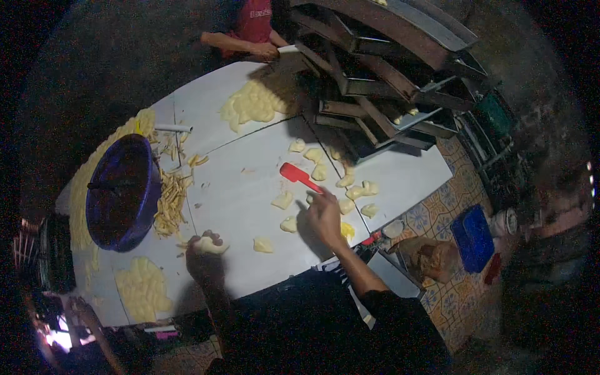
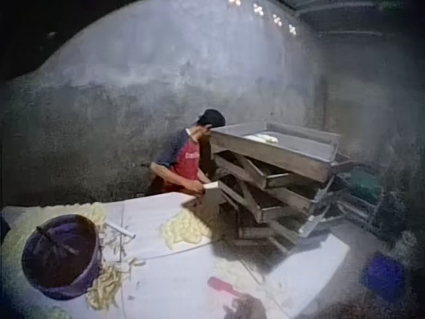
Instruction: The person flattens dough portions with a roller, applies chocolate filling using a spatula, places banana pieces onto the dough, rolls the dough up, and arranges the filled rolls onto a baking tray.
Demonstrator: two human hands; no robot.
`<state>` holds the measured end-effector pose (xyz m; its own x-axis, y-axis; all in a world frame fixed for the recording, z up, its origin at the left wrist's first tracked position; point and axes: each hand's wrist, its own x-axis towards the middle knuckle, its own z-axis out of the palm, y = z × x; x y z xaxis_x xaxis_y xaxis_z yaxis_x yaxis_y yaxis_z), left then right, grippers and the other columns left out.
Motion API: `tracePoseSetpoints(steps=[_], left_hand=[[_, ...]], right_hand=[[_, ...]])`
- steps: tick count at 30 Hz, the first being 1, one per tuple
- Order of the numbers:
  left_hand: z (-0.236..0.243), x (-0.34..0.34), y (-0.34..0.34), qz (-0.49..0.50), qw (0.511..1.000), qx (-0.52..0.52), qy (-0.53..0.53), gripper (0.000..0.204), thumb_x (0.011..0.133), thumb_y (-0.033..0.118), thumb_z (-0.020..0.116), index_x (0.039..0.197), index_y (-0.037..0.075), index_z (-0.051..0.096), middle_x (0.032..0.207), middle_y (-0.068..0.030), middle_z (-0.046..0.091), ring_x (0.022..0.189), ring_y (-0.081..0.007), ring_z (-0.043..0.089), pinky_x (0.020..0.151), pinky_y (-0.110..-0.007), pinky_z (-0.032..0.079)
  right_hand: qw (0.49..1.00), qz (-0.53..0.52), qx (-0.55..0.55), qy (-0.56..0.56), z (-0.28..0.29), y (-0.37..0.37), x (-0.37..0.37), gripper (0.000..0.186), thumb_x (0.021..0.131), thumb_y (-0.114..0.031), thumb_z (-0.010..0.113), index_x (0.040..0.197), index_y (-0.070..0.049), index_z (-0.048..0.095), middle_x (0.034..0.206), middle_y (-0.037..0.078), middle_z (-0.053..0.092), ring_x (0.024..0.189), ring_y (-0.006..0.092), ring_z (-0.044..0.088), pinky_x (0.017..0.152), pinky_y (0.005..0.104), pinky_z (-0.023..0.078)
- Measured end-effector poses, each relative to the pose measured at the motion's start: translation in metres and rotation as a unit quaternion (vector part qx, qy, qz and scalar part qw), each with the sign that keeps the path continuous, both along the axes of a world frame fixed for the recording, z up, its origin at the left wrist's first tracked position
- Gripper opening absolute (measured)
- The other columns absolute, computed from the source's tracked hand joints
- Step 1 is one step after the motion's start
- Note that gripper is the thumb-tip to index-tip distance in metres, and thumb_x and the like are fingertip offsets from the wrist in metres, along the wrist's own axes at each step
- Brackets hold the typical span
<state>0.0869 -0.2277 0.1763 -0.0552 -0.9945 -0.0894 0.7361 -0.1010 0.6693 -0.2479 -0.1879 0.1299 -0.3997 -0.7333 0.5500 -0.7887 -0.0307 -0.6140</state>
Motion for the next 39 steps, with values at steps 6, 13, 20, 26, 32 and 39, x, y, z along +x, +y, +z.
tracePoseSetpoints(steps=[6,13,20,26,32,39], left_hand=[[-0.016,-0.027,0.032,0.057,0.968,-0.065,-0.237,0.026,0.101,0.022,0.062,0.115,0.000,0.062,0.110,-0.0185,0.066,0.104,-0.0320,0.065,0.096,-0.043,0.053],[-0.111,0.002,0.053,0.046,0.694,-0.204,-0.689,0.032,0.089,0.001,0.066,0.120,0.001,0.059,0.143,-0.0217,0.052,0.144,-0.0463,0.036,0.119,-0.057,0.028],[-0.172,0.044,0.057,0.205,0.688,0.036,-0.695,0.022,0.095,0.006,0.059,0.116,-0.002,0.063,0.121,-0.0189,0.066,0.106,-0.0397,0.063,0.090,-0.051,0.051],[-0.035,-0.002,0.040,0.090,0.985,0.141,0.051,0.039,0.102,0.035,0.051,0.111,0.001,0.066,0.110,-0.0145,0.066,0.100,-0.0297,0.061,0.090,-0.041,0.048],[-0.124,0.036,0.054,0.085,0.996,0.035,0.008,0.042,0.108,0.033,0.044,0.121,-0.003,0.061,0.116,-0.0192,0.064,0.109,-0.0313,0.060,0.102,-0.044,0.046],[-0.053,-0.026,0.042,0.015,0.995,0.040,0.086,0.035,0.103,0.024,0.055,0.124,-0.005,0.059,0.130,-0.0224,0.060,0.127,-0.0380,0.054,0.117,-0.051,0.038]], right_hand=[[0.933,0.325,0.130,0.083,-0.001,0.015,0.116,0.040,0.085,-0.013,0.069,0.125,-0.005,0.065,0.125,0.021,0.059,0.113,0.0385,0.057,0.094,0.0481,0.050],[0.951,0.184,0.067,-0.241,0.056,-0.003,0.040,0.027,0.087,-0.019,0.068,0.109,-0.004,0.073,0.108,0.016,0.067,0.105,0.0302,0.064,0.087,0.0408,0.051],[0.990,0.057,0.127,-0.012,0.038,-0.011,-0.016,0.038,0.085,-0.013,0.068,0.121,-0.003,0.067,0.135,0.032,0.057,0.123,0.0468,0.055,0.105,0.0507,0.045],[0.951,0.222,0.212,0.035,0.008,0.021,0.038,0.031,0.088,-0.015,0.069,0.117,-0.003,0.070,0.104,0.020,0.068,0.112,0.0370,0.058,0.095,0.0462,0.048],[0.965,0.137,0.045,-0.217,0.053,0.000,-0.017,0.026,0.094,-0.021,0.067,0.111,-0.002,0.073,0.106,0.015,0.066,0.095,0.0248,0.066,0.081,0.0349,0.054],[0.965,0.129,0.144,-0.179,0.058,0.008,0.001,0.037,0.094,-0.021,0.062,0.122,0.003,0.067,0.143,0.021,0.057,0.128,0.0414,0.057,0.101,0.0457,0.050]])
